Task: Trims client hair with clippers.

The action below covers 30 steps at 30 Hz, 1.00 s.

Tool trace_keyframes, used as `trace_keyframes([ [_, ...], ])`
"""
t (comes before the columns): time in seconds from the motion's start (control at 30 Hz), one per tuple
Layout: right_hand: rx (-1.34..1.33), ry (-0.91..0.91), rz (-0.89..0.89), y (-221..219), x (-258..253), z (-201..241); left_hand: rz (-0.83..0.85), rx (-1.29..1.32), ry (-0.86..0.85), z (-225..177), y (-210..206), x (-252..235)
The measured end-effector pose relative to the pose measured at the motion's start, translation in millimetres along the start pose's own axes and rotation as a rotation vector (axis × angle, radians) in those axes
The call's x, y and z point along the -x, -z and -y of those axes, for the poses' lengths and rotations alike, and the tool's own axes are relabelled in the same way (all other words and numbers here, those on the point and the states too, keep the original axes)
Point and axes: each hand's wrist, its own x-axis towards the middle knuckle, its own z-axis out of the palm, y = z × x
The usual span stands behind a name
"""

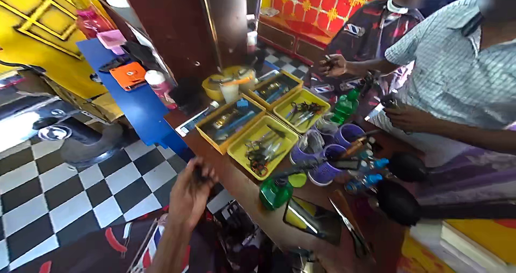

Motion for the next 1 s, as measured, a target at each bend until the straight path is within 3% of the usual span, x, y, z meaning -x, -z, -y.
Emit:
trace_keyframes([
  [0.13,-0.124,0.097,0.115,-16.4,0.2,-63.1,-0.086,0.440,0.241,63.5,-19.7,127.6],
  [0.23,-0.201,0.046,0.213,-12.1,9.8,-58.9,-0.068,0.433,0.393,91.2,-33.6,174.9],
  [0.37,-0.189,0.073,0.202,-5.2,21.2,-70.3,0.228,0.346,0.540,94.3,-64.5,173.9],
  [0.5,-0.252,0.079,0.259,2.4,28.1,-69.7,0.555,0.057,0.530,99.1,-87.8,156.5],
  [0.6,-0.336,0.030,0.302,5.9,31.1,-68.9,0.731,0.021,0.582,102.8,-101.3,149.1],
  [0.83,-0.447,-0.008,0.282,8.7,37.4,-80.8,0.817,0.063,0.675,115.8,-129.1,148.9],
  [1.0,-0.579,-0.043,0.238,13.3,45.5,-81.7,0.821,0.281,0.696,129.7,-143.1,154.3],
])
